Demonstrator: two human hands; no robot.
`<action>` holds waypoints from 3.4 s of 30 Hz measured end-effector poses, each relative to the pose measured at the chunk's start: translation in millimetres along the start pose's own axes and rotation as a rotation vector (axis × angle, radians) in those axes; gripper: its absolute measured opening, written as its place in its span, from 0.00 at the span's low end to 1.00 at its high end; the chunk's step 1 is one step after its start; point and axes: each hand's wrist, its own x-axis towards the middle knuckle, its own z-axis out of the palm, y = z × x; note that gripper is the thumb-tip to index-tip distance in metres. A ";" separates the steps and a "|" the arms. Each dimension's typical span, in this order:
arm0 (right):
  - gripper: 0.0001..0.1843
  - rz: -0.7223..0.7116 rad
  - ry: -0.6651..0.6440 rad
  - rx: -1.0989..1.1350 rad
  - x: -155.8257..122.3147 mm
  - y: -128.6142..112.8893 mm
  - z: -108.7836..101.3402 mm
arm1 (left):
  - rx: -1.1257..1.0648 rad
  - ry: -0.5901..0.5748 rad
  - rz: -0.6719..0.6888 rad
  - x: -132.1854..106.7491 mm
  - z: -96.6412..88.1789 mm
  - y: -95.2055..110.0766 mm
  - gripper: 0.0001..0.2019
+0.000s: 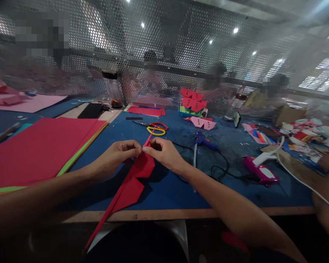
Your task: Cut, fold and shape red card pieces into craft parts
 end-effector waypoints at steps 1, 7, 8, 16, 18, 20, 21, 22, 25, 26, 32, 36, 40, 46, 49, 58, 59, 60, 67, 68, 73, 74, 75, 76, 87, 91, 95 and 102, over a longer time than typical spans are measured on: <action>0.16 0.000 -0.003 -0.007 -0.2 0.0 0.1 | -0.003 0.002 0.001 0.1 0.2 -0.2 0.07; 0.15 -0.011 0.021 -0.039 -0.4 0.5 0.1 | -0.039 -0.009 -0.045 -0.4 1.2 0.6 0.07; 0.15 -0.012 0.026 -0.045 -0.4 0.4 0.1 | -0.046 -0.012 -0.047 -0.4 1.3 0.6 0.07; 0.14 -0.013 -0.002 -0.055 -0.8 0.5 0.9 | -0.060 -0.019 -0.023 -0.9 0.6 -2.4 0.04; 0.14 -0.015 -0.015 -0.053 -0.8 1.1 1.2 | -0.048 -0.016 -0.019 -1.0 0.2 -3.6 0.04; 0.14 -0.015 -0.032 -0.043 -0.8 1.5 1.5 | -0.036 -0.012 -0.004 -0.7 -0.2 -4.7 0.04; 0.14 -0.015 -0.037 -0.039 -0.9 1.5 1.7 | -0.026 -0.009 0.010 -0.3 -0.3 -5.0 0.04; 0.14 -0.016 -0.039 -0.040 -0.9 1.5 1.8 | -0.017 -0.008 0.022 0.1 -0.4 -5.3 0.05; 0.13 -0.020 -0.026 -0.061 -1.2 1.1 2.1 | -0.014 -0.003 0.023 1.0 -0.2 -5.0 0.05; 0.13 -0.021 -0.022 -0.064 -1.2 0.9 2.1 | -0.018 -0.003 0.018 1.0 -0.1 -4.8 0.05; 0.13 -0.034 -0.014 -0.071 0.0 0.0 1.5 | -0.035 -0.007 0.024 0.3 -0.5 -5.9 0.05; 0.13 -0.045 0.002 -0.083 0.7 1.1 1.2 | -0.058 0.000 -0.004 0.2 -0.5 -6.0 0.05; 0.13 -0.050 0.006 -0.077 0.5 2.5 1.1 | -0.065 0.014 -0.038 -0.3 0.5 -3.7 0.06; 0.12 -0.046 0.003 -0.063 -0.2 2.4 1.9 | -0.117 -0.001 -0.086 -1.2 2.5 -1.5 0.08; 0.12 -0.052 0.001 -0.061 -0.5 1.8 2.6 | -0.136 -0.004 -0.071 -1.4 2.8 -1.9 0.08; 0.10 -0.067 0.013 -0.066 -0.5 1.8 2.6 | -0.150 0.004 -0.063 -0.9 1.5 -3.7 0.08; 0.10 -0.070 0.016 -0.069 -0.7 1.8 2.9 | -0.149 0.005 -0.061 -0.9 1.7 -3.5 0.08; 0.10 -0.071 0.020 -0.073 -1.0 1.7 3.4 | -0.146 0.006 -0.056 -1.0 1.9 -3.4 0.08; 0.03 -0.294 0.095 -0.228 -6.8 3.7 8.6 | -0.158 0.013 -0.051 -1.8 2.4 -3.7 0.08; 0.03 -0.354 0.101 -0.276 -7.6 4.3 8.5 | -0.158 0.015 -0.056 -1.5 2.0 -4.4 0.08; 0.08 -0.591 0.096 -0.494 -9.7 5.8 4.1 | -0.162 0.017 -0.106 0.5 -1.0 -6.9 0.07; 0.09 -0.611 0.097 -0.523 -10.1 5.5 3.1 | -0.174 0.012 -0.106 0.8 -1.5 -6.8 0.07; 0.10 -0.625 0.098 -0.552 -10.5 5.1 2.1 | -0.186 0.006 -0.106 1.1 -1.7 -6.6 0.07; 0.10 -0.631 0.097 -0.584 -11.0 4.5 1.3 | -0.198 0.003 -0.111 1.3 -1.9 -6.2 0.07; 0.14 -0.554 0.004 -0.783 -11.2 3.9 -3.4 | -0.243 0.007 -0.165 1.8 -5.3 -1.8 0.09; 0.14 -0.557 0.014 -0.740 -11.6 3.4 -2.2 | -0.204 0.005 -0.134 3.1 -7.2 -4.5 0.10; 0.12 -0.467 0.034 -0.543 -10.3 1.4 0.4 | -0.166 0.003 -0.143 3.2 -8.2 -5.4 0.09; 0.09 -0.148 0.088 -0.263 -5.7 -0.1 2.9 | -0.152 -0.019 -0.098 3.8 -8.6 -5.7 0.10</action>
